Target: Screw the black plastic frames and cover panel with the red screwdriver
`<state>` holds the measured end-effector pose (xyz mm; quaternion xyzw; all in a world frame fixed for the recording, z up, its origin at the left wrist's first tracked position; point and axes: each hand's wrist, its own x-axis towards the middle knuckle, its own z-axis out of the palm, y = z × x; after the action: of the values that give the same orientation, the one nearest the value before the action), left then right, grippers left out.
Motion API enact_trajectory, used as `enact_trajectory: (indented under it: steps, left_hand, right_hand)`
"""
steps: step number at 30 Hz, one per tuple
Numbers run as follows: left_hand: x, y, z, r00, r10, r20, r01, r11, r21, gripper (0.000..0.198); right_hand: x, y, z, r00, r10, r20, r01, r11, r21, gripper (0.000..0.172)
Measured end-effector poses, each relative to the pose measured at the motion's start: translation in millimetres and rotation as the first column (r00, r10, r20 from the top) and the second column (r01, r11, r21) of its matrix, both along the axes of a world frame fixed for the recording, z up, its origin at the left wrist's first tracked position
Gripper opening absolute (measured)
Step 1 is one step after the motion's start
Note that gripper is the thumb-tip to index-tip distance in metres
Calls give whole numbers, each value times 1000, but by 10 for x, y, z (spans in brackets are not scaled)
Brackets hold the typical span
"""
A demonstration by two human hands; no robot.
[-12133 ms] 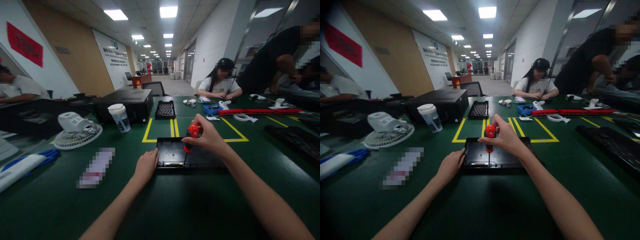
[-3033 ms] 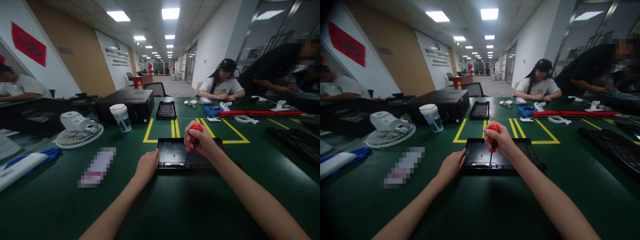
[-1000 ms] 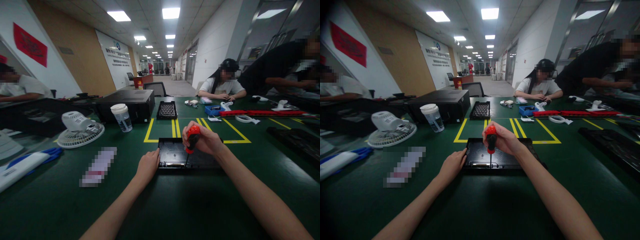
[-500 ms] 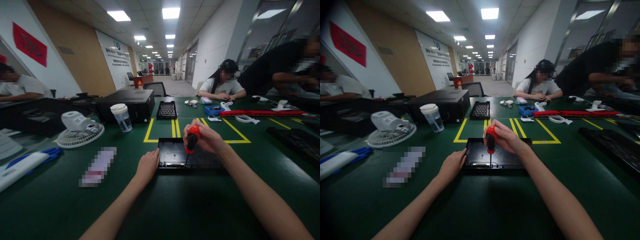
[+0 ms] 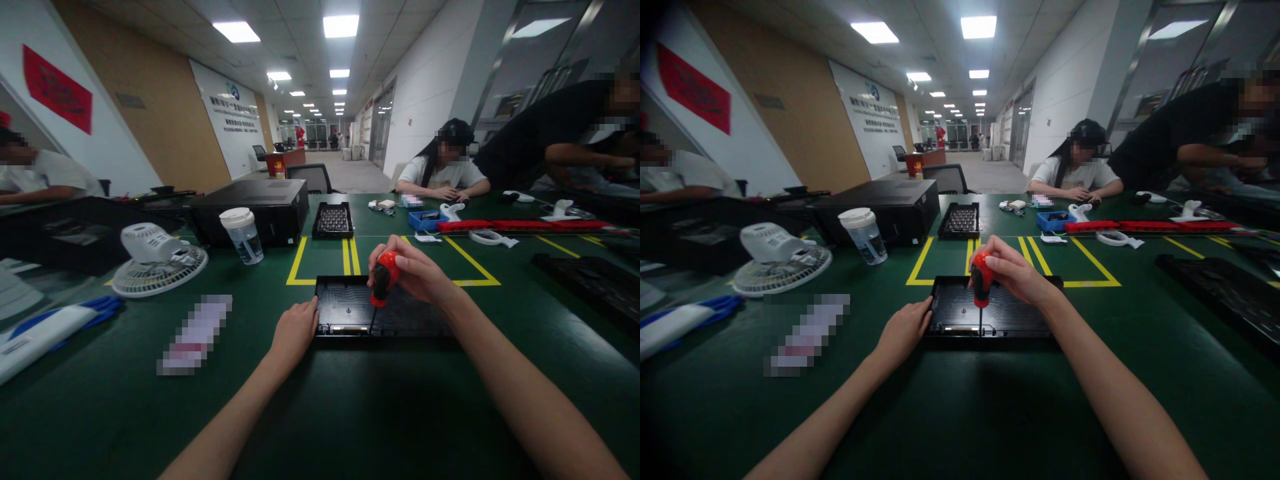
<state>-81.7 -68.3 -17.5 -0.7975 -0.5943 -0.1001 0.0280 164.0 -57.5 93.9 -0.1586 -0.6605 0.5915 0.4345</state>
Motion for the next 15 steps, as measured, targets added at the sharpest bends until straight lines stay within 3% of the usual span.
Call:
enact_trajectory:
  steps: [15]
  left_hand:
    - [-2, 1, -20, 1000, -6, 16, 6, 1000, 18, 40]
  right_hand:
    - [68, -18, 78, 996, -45, 83, 40, 997, 62, 22]
